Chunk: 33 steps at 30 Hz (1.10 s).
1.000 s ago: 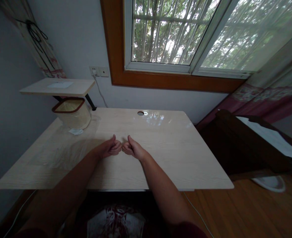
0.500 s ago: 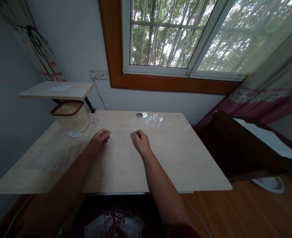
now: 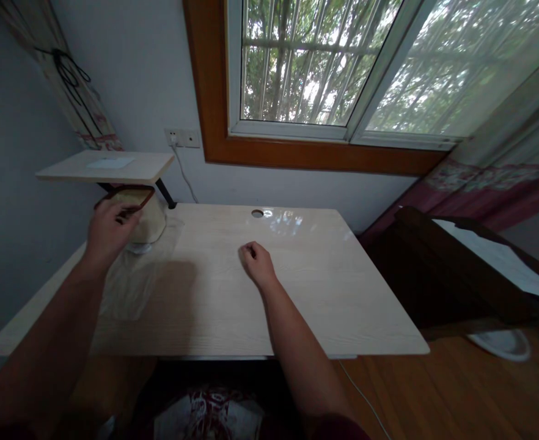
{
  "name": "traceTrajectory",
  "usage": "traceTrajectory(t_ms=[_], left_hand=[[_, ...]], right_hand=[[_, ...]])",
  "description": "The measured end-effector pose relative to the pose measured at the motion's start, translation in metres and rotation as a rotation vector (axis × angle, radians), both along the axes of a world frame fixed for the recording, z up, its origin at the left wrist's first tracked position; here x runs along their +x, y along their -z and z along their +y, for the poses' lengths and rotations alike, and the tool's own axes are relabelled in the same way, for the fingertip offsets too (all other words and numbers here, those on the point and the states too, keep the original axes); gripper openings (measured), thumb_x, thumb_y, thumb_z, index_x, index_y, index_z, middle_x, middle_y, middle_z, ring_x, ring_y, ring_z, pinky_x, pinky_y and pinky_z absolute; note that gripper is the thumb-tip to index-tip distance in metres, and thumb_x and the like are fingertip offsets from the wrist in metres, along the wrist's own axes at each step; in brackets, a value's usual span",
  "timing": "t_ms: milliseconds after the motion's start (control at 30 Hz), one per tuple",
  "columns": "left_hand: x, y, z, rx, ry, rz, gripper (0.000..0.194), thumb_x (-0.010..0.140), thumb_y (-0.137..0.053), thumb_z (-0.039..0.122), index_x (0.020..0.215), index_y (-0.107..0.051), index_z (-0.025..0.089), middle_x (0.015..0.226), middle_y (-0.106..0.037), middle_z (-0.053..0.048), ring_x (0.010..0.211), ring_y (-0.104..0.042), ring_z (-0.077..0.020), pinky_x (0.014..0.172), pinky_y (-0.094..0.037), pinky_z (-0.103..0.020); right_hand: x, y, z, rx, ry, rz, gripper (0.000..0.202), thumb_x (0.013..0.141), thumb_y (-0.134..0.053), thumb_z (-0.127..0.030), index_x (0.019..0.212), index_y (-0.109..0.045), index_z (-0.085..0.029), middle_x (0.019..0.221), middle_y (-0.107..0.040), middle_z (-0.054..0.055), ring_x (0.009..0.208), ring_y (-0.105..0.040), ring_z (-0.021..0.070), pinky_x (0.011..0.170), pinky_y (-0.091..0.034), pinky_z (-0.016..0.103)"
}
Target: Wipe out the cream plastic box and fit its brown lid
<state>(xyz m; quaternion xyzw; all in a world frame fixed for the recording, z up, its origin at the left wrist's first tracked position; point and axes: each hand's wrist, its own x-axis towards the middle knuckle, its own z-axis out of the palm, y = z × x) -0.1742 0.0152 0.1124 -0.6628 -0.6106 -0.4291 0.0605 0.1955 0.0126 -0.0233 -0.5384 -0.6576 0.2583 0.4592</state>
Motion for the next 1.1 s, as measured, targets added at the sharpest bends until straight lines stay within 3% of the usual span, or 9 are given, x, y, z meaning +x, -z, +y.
traceTrajectory(t_ms=[100, 333, 700, 1100], left_hand=[[-0.028, 0.0, 0.008, -0.008, -0.044, 0.194, 0.032, 0.089, -0.061, 0.039, 0.11, -0.069, 0.016, 0.109, -0.061, -0.007, 0.106, -0.054, -0.0219, 0.105, -0.042, -0.043], [-0.06, 0.009, 0.017, -0.142, -0.05, 0.421, 0.036, 0.094, -0.054, 0.042, 0.113, -0.068, 0.015, 0.107, -0.065, -0.007, 0.101, -0.057, -0.0221, 0.098, -0.046, -0.041], [-0.056, 0.005, 0.016, -0.175, -0.073, 0.475, 0.031, 0.093, -0.055, 0.038, 0.107, -0.069, 0.013, 0.11, -0.068, -0.008, 0.099, -0.06, -0.0218, 0.086, -0.048, -0.033], [-0.042, -0.005, 0.003, -0.133, -0.063, 0.354, 0.035, 0.093, -0.051, 0.042, 0.111, -0.069, 0.018, 0.113, -0.068, -0.008, 0.105, -0.062, -0.0239, 0.091, -0.047, -0.035]], right_hand=[[-0.001, -0.001, -0.001, -0.005, -0.001, -0.011, 0.025, 0.088, -0.052, -0.042, 0.088, -0.065, -0.021, 0.078, -0.064, 0.001, 0.073, -0.056, 0.0182, 0.069, -0.041, 0.029], [-0.002, -0.002, -0.001, -0.019, -0.017, -0.001, 0.024, 0.087, -0.053, -0.041, 0.089, -0.067, -0.021, 0.077, -0.064, 0.001, 0.072, -0.057, 0.0178, 0.069, -0.041, 0.029], [-0.002, -0.005, -0.002, -0.01, -0.032, -0.031, 0.022, 0.087, -0.052, -0.038, 0.088, -0.067, -0.021, 0.081, -0.067, 0.002, 0.076, -0.059, 0.0188, 0.072, -0.043, 0.029], [-0.002, -0.006, -0.002, -0.034, -0.006, 0.01, 0.024, 0.085, -0.052, -0.039, 0.088, -0.068, -0.021, 0.079, -0.067, 0.001, 0.074, -0.059, 0.0185, 0.071, -0.043, 0.029]])
